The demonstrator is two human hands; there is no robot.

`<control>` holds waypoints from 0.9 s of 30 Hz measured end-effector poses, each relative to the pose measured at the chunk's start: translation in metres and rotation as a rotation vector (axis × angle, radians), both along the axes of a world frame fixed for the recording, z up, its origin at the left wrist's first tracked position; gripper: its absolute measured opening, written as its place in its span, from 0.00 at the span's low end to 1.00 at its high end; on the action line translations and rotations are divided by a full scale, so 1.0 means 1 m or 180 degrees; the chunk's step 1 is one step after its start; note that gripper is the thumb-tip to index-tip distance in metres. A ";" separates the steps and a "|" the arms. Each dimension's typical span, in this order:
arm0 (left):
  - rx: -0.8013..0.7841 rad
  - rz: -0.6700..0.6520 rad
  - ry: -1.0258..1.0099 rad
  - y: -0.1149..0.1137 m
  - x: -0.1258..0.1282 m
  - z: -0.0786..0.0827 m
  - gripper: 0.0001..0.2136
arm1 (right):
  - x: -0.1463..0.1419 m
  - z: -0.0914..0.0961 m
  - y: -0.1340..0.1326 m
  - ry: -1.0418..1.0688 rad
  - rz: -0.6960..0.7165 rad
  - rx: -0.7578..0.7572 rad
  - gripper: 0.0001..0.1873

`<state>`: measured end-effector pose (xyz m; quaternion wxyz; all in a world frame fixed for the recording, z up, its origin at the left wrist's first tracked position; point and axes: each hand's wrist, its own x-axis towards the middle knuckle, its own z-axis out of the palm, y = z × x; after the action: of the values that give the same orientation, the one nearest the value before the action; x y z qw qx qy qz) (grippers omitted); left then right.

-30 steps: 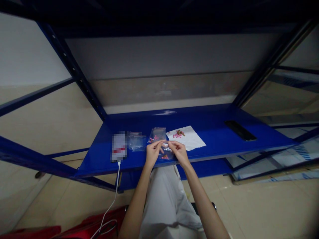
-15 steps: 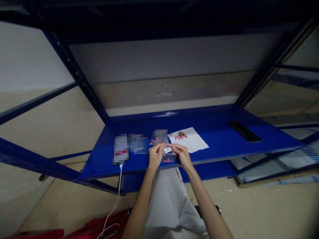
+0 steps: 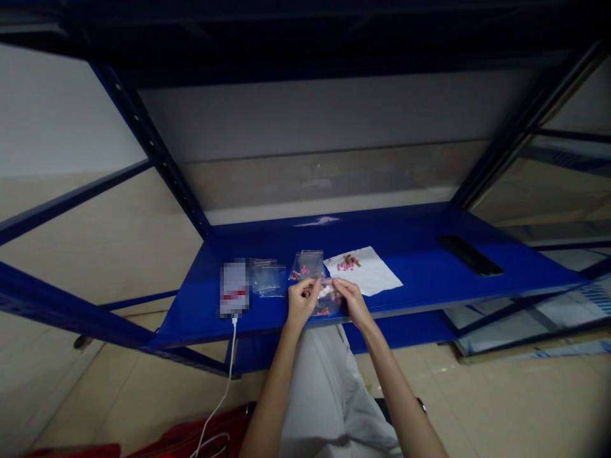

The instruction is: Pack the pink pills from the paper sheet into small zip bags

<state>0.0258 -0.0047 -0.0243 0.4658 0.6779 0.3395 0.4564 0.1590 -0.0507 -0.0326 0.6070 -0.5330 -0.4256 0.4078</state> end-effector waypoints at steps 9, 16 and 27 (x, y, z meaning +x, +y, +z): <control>0.0156 0.0005 0.0268 0.005 0.002 -0.011 0.15 | -0.004 -0.004 0.000 -0.0110 0.0006 0.0230 0.11; 0.0622 0.0087 0.0670 0.001 0.002 -0.005 0.18 | -0.004 0.000 0.001 -0.0183 0.0115 0.0229 0.15; 0.0067 0.0094 0.0240 -0.002 0.005 -0.006 0.18 | -0.002 -0.003 0.003 -0.0330 0.0243 0.0123 0.16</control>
<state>0.0304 -0.0070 -0.0306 0.4388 0.6944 0.3619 0.4409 0.1565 -0.0481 -0.0351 0.5784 -0.5249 -0.4843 0.3942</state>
